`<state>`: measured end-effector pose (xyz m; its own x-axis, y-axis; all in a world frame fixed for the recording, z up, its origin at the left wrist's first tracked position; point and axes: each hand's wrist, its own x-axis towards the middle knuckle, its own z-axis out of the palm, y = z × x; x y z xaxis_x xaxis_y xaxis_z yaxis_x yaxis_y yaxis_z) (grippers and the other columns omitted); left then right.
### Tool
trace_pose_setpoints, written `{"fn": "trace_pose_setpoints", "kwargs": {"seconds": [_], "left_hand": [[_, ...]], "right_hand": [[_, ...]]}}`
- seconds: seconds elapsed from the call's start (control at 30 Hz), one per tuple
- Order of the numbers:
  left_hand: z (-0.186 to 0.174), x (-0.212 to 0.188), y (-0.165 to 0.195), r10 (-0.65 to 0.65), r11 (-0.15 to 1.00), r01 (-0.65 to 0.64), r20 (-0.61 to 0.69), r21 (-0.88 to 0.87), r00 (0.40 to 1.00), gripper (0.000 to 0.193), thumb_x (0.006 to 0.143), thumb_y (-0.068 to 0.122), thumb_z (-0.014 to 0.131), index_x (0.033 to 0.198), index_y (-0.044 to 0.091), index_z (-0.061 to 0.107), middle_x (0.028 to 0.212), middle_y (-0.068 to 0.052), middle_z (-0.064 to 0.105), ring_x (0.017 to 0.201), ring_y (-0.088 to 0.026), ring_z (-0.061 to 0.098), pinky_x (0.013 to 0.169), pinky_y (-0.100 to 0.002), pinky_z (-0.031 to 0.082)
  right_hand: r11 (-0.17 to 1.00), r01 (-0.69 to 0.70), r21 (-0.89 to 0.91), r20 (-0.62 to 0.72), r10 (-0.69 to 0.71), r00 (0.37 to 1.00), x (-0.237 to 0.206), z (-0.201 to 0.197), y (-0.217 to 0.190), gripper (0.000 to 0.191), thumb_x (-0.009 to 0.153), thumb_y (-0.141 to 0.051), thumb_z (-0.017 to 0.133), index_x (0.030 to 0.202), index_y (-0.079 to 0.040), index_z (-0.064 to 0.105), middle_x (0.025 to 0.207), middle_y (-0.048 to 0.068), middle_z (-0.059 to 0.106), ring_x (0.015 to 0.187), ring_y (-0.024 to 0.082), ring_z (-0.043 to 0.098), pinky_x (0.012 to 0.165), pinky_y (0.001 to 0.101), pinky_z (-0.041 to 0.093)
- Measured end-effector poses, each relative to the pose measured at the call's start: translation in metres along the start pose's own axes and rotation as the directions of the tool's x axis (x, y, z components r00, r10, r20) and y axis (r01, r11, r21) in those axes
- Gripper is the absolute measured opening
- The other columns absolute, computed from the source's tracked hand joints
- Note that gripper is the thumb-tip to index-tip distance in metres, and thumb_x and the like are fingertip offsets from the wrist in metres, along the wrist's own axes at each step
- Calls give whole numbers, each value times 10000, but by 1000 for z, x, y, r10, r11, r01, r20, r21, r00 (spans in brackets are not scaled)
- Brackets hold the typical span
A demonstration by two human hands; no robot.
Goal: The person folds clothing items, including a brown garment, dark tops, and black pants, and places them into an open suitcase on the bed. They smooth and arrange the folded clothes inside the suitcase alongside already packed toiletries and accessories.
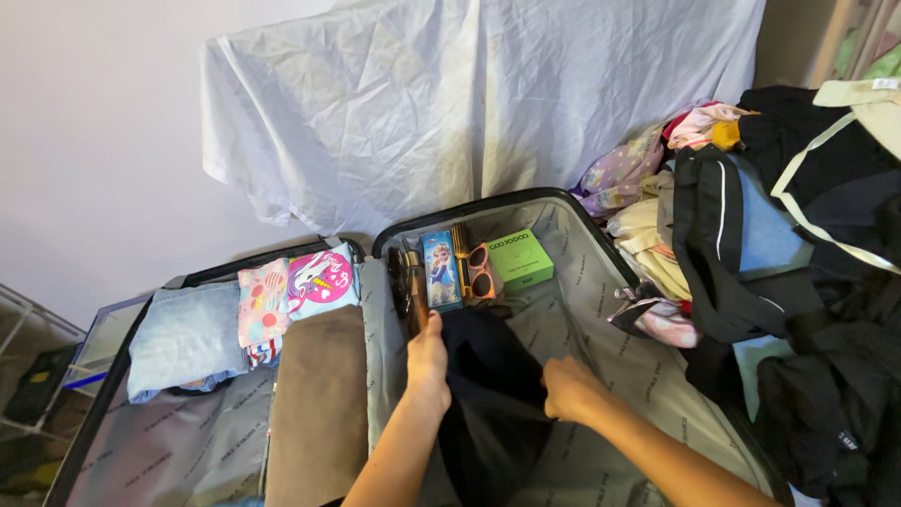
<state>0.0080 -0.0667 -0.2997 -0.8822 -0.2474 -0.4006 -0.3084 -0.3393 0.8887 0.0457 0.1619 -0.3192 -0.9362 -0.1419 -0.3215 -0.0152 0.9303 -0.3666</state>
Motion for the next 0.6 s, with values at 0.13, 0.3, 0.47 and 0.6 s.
{"fn": "trace_pose_setpoints", "kwargs": {"seconds": [0.13,0.3,0.47,0.6], "left_hand": [[-12,-4,16,-84,984,88,31,-155,996,487,982,434,565,1280,61,662,1185,-105,721,1079,-254,664,948,-429,522],[-24,-14,30,-87,961,111,104,-252,991,440,1010,416,536,1214,51,672,1135,-89,736,981,-242,704,829,-401,576],[-20,-24,42,-60,938,138,243,-317,968,422,1026,415,501,1230,84,664,1139,-43,745,964,-188,712,817,-350,570],[-25,-38,52,-25,905,176,364,-388,931,402,1037,381,502,1234,64,651,1138,-56,739,973,-191,713,835,-350,580]], "right_hand": [[957,214,195,-161,-184,970,13,1,38,830,626,-54,877,1373,-20,518,1227,223,650,1144,300,651,958,361,517],[399,118,909,2,-288,958,11,-22,69,982,700,127,702,1567,-120,312,1517,46,489,1312,154,529,1029,333,472],[-50,-32,998,6,-450,893,9,-36,80,983,733,169,606,1606,-134,271,1436,86,565,1166,163,644,992,355,491],[-196,-87,977,-43,-576,817,9,-34,88,977,795,147,608,1627,-212,240,1341,135,617,883,143,681,927,388,532]]}}
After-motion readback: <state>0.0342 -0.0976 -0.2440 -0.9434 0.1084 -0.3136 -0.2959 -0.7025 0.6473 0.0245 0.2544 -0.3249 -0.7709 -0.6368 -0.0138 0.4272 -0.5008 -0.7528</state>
